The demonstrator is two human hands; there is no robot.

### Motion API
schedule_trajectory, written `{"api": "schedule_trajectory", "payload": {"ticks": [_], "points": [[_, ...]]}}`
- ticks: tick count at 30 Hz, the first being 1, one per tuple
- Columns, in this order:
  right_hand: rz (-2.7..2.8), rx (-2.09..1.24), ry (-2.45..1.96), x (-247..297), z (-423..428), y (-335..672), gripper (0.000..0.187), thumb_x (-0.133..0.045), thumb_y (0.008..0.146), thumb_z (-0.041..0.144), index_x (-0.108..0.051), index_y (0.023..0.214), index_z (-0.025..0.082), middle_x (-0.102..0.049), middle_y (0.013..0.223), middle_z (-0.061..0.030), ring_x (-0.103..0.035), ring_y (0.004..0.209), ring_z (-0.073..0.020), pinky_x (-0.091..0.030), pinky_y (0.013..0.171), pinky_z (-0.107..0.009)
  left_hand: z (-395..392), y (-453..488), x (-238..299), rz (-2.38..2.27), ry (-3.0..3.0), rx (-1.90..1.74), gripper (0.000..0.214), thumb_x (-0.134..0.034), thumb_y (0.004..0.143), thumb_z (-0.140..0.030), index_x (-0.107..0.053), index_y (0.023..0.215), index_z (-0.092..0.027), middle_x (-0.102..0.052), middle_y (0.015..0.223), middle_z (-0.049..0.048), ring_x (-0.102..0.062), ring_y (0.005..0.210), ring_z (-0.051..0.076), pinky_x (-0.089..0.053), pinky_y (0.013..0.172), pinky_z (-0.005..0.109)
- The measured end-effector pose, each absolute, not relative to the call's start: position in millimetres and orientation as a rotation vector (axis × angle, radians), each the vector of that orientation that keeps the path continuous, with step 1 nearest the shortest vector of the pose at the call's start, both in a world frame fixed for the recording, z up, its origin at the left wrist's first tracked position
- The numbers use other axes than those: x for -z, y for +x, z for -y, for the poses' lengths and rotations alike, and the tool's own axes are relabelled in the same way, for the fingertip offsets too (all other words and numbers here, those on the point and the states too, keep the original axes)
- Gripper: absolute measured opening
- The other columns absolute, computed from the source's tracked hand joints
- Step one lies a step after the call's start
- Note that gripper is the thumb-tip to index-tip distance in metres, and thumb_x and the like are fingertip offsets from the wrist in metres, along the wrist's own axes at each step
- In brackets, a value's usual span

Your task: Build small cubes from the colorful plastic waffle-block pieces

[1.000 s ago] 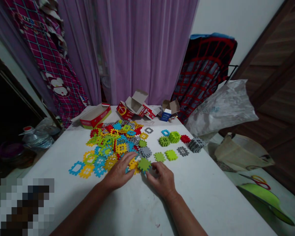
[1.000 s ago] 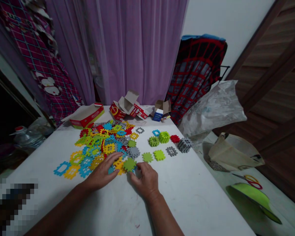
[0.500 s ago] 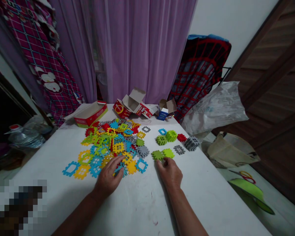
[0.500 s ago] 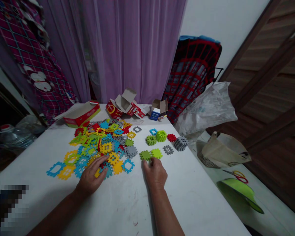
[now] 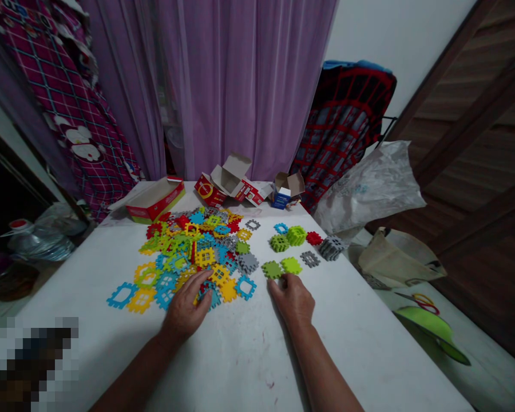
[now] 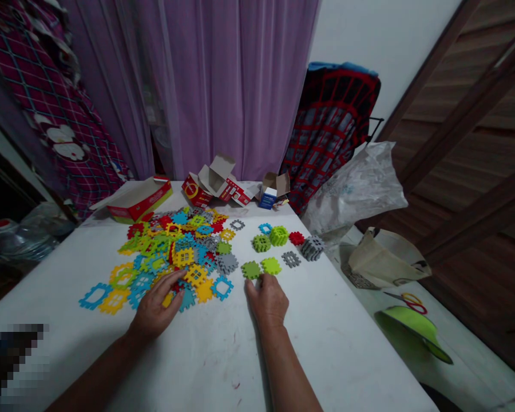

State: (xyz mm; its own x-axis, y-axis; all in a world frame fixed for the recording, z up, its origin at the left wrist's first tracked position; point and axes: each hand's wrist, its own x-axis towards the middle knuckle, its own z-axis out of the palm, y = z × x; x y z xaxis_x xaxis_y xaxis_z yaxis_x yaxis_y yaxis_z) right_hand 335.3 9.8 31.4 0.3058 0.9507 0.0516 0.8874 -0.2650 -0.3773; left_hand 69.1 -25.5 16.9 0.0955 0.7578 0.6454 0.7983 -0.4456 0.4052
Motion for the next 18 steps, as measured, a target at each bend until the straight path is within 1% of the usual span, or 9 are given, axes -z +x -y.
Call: {"api": "schedule_trajectory", "payload": {"ticks": [6, 12, 18], "points": [[1.695, -0.256, -2.268, -36, -10, 333, 0.033, -0.055, 0.086, 0.052, -0.066, 0.097, 0.023, -0.070, 0.098, -0.0032, -0.065, 0.089, -0.0187, -0.040, 0.067, -0.027, 24, 65, -18, 1.659, -2.246, 1.305, 0.036, -0.050, 0.092, -0.029, -0.059, 0.126, -0.024, -0.070, 0.119, 0.0059, -0.065, 0.112, 0.020, -0.054, 0.098, 0.034], [1.692, -0.228, -2.266, -34, -10, 333, 0.033, -0.056, 0.085, 0.053, -0.066, 0.096, 0.023, -0.069, 0.097, -0.0029, -0.065, 0.089, -0.0188, -0.041, 0.067, -0.027, 24, 62, -17, 1.673, -2.217, 1.287, 0.035, -0.050, 0.092, -0.029, -0.060, 0.125, -0.024, -0.070, 0.120, 0.0061, -0.065, 0.113, 0.020, -0.053, 0.098, 0.034], [1.661, -0.266, -2.231, -32, -9, 335, 0.039, -0.057, 0.082, 0.055, -0.065, 0.102, 0.022, -0.069, 0.101, -0.0037, -0.065, 0.090, -0.0192, -0.042, 0.069, -0.027, 26, 50, -18, 1.742, -2.176, 1.271, 0.033, -0.048, 0.093, -0.032, -0.062, 0.122, -0.024, -0.071, 0.116, 0.0057, -0.066, 0.108, 0.020, -0.053, 0.098, 0.034]]}}
